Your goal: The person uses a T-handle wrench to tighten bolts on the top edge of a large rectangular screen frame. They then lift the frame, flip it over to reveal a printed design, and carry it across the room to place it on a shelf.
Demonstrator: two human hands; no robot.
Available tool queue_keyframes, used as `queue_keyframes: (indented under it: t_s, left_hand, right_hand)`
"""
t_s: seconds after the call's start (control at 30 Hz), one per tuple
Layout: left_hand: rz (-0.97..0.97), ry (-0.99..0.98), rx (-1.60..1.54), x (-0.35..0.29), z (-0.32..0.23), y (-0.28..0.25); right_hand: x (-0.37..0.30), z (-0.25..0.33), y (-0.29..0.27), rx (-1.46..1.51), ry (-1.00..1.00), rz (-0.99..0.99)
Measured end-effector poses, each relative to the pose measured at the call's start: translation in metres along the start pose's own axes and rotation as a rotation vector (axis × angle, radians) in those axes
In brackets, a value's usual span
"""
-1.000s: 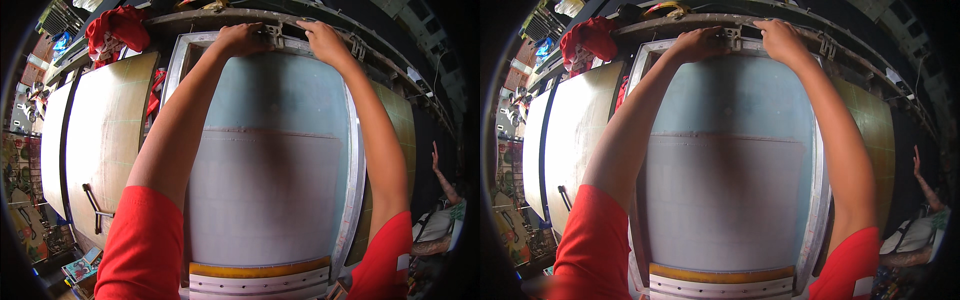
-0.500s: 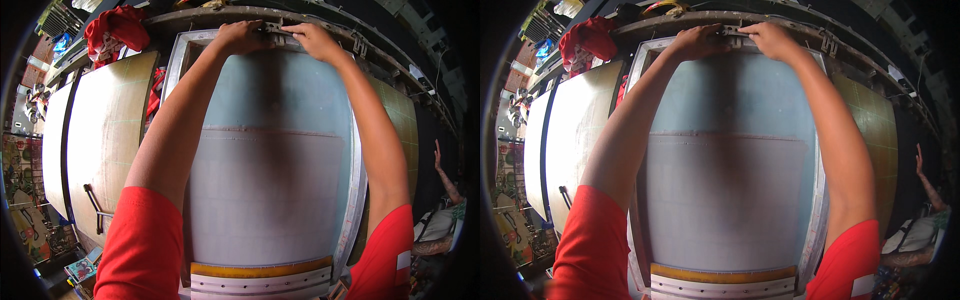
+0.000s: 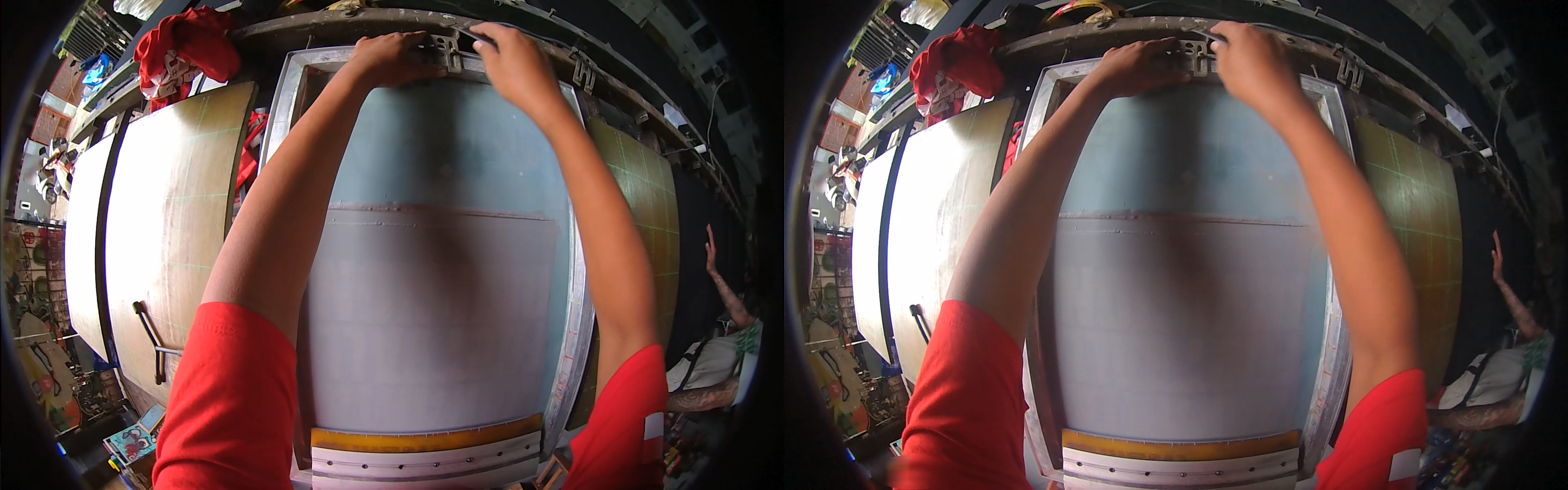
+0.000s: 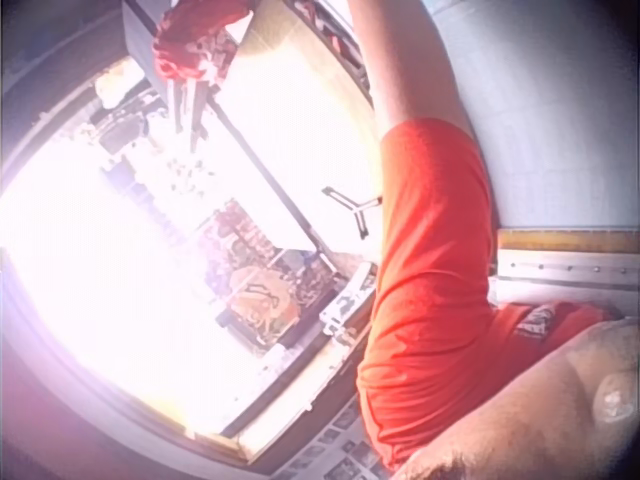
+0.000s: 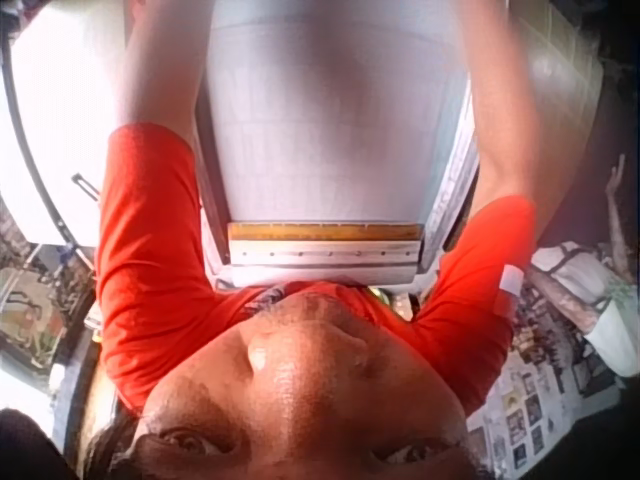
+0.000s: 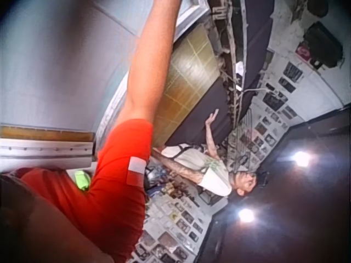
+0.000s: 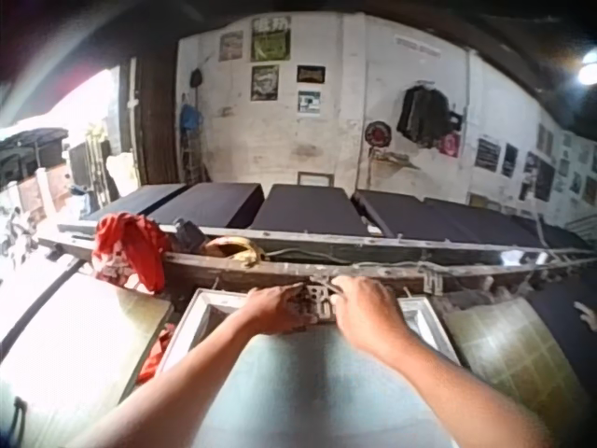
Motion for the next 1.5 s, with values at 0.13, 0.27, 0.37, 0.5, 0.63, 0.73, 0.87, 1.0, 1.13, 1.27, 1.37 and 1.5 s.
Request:
queue_keyframes:
  t_s: [0.13, 0.27, 0.37, 0.5, 0.63, 0.73, 0.87, 1.0, 1.13, 1.27, 1.37, 1.5]
  left_hand:
    - [0.034, -0.016, -0.028, 0.003, -0.006, -0.001]
    - [0.035, -0.034, -0.003, 0.000, -0.002, -0.001]
    - [0.037, -0.032, -0.017, 0.001, -0.006, -0.001]
    - [0.015, -0.033, -0.018, 0.000, -0.005, -0.001]
    - [0.049, -0.052, -0.011, 0.000, -0.006, -0.001]
    - [0.050, -0.052, -0.007, 0.000, -0.006, -0.002]
    - [0.054, -0.048, -0.010, 0.001, -0.008, -0.002]
    - [0.063, -0.062, -0.011, 0.003, -0.001, 0.000]
    - [0.036, -0.040, -0.010, 0.005, -0.003, 0.001]
    - [0.062, -0.060, -0.016, 0.001, 0.001, 0.002]
    - [0.053, -0.054, -0.014, 0.003, 0.000, 0.000]
    - [0.031, -0.049, -0.014, 0.003, -0.004, 0.000]
  right_hand:
    - [0.012, -0.040, 0.009, -0.069, -0.149, 0.128]
    - [0.015, -0.045, 0.020, 0.034, -0.108, 0.277]
    - [0.022, -0.061, 0.030, 0.130, -0.141, 0.281]
    - [0.024, -0.065, 0.041, 0.210, -0.129, 0.297]
    - [0.009, -0.045, 0.035, 0.154, -0.036, 0.245]
    - [0.002, -0.033, 0.034, 0.110, 0.011, 0.189]
    - [-0.005, -0.025, 0.037, 0.045, 0.048, 0.096]
    - [-0.019, 0.000, 0.043, 0.077, 0.154, 0.023]
    - [-0.025, -0.006, 0.052, 0.145, 0.132, -0.063]
    - [-0.017, -0.015, 0.045, 0.269, 0.163, 0.107]
    - [-0.009, -0.029, 0.031, 0.185, 0.099, -0.030]
    - [-0.004, -0.051, 0.035, 0.278, 0.012, 0.056]
Point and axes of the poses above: each hand's wrist, its own x-axis towards the middle knuckle, its own y-axis out of the palm, z = x × y, the point moved 4 cm from there along x, towards the middle knuckle, and after that the axes turned 3 degrees about -y, right-handed, at the moved point
